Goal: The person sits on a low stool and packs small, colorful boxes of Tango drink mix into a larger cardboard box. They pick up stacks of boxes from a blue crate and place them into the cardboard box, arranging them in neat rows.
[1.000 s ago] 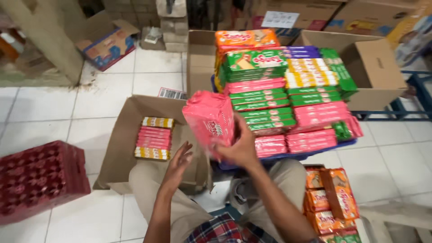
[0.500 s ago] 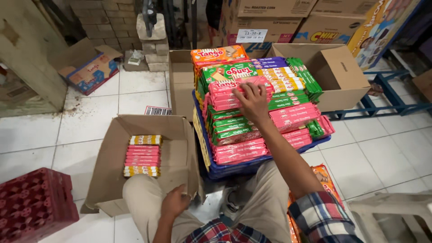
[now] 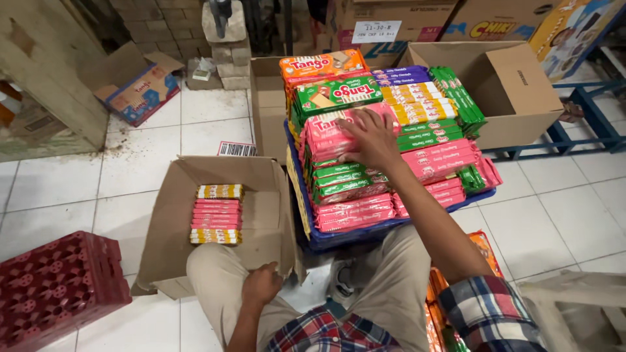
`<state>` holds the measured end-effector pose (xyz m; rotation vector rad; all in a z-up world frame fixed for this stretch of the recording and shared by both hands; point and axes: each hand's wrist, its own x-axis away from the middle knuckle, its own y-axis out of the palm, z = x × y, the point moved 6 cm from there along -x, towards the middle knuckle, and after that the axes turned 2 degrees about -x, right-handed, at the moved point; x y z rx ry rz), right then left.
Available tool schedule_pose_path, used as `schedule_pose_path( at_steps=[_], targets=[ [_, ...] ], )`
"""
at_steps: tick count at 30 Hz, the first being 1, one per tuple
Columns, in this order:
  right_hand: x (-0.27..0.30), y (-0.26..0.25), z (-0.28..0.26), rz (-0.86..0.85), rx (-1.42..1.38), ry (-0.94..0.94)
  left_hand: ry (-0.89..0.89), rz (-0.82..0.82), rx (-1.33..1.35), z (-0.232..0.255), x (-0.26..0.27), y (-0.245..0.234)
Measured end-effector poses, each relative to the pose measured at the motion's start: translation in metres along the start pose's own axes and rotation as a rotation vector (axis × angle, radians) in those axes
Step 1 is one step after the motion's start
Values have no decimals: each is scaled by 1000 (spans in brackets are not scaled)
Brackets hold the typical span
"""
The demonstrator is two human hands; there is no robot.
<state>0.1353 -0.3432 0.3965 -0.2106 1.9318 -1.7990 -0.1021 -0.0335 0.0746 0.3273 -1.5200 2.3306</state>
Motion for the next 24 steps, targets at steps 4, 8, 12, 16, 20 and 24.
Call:
schedule_pose_path(
  at_steps=[4, 8, 12, 16, 20, 24],
  targets=[
    [-1, 5, 2, -85, -6, -4, 14, -35, -51, 3, -3, 5],
    [0, 11, -4, 141, 181, -183, -8, -40, -64, 0, -7, 8],
    [-1, 10, -9, 101, 176, -217, -11, -37, -54, -2, -5, 10],
    [1, 6, -10, 129, 204, -307, -37, -66, -54, 8, 4, -8],
    [4, 11, -16, -25, 55, -153, -6, -127, -105, 23, 19, -27],
    [22, 4, -62, 232, -61, -155, -87, -163, -40, 22, 13, -29]
  ],
)
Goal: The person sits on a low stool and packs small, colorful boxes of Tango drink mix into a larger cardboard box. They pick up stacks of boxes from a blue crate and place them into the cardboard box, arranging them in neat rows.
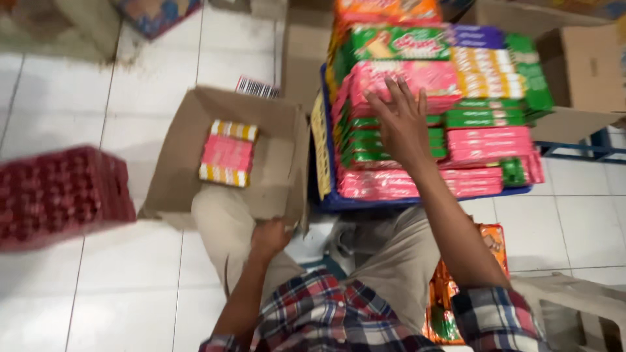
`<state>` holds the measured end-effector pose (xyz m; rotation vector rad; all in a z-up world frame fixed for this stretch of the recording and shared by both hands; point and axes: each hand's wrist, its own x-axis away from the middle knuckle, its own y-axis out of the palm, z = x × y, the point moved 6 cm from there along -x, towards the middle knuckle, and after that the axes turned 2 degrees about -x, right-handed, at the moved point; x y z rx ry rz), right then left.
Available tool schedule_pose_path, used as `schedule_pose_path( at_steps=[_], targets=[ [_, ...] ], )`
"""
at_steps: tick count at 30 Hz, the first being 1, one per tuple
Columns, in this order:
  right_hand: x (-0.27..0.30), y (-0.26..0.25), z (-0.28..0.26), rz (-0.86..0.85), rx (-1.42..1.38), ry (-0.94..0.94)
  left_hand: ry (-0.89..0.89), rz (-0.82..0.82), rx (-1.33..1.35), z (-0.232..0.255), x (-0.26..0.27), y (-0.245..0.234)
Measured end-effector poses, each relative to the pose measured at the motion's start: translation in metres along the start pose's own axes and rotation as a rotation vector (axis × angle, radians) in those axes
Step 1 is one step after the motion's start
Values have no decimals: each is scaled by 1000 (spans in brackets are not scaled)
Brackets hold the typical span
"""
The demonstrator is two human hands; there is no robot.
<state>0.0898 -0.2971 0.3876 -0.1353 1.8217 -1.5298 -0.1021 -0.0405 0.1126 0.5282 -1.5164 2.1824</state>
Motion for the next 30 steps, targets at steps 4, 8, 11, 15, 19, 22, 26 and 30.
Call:
schedule_pose_path(
  at_steps=[4, 8, 11, 15, 19, 22, 26, 30],
  targets=[
    [63, 39, -108, 294, -270, -77, -28, 33, 294, -25, -32, 11],
    [124, 133, -184, -109, -580, 99, -86, 17, 134, -69, -79, 36],
    [172, 228, -190, -422, -614, 268, -190, 38, 55, -106, -108, 31],
    [262, 367, -187, -848, -677, 531, -389, -86, -41, -174, -132, 58],
    [282, 396, -198, -720, -698, 714, -489, -116, 133, -218, -134, 89],
    [296, 395, -197, -687, -568, 670, -519, -60, 205, -241, -157, 121],
    [310, 400, -184, -626, -456, 906, -519, 11, 106, -273, -223, 160],
    [305, 372, -161, -484, -488, 850, -540, 29, -1, -269, -255, 147]
  ],
)
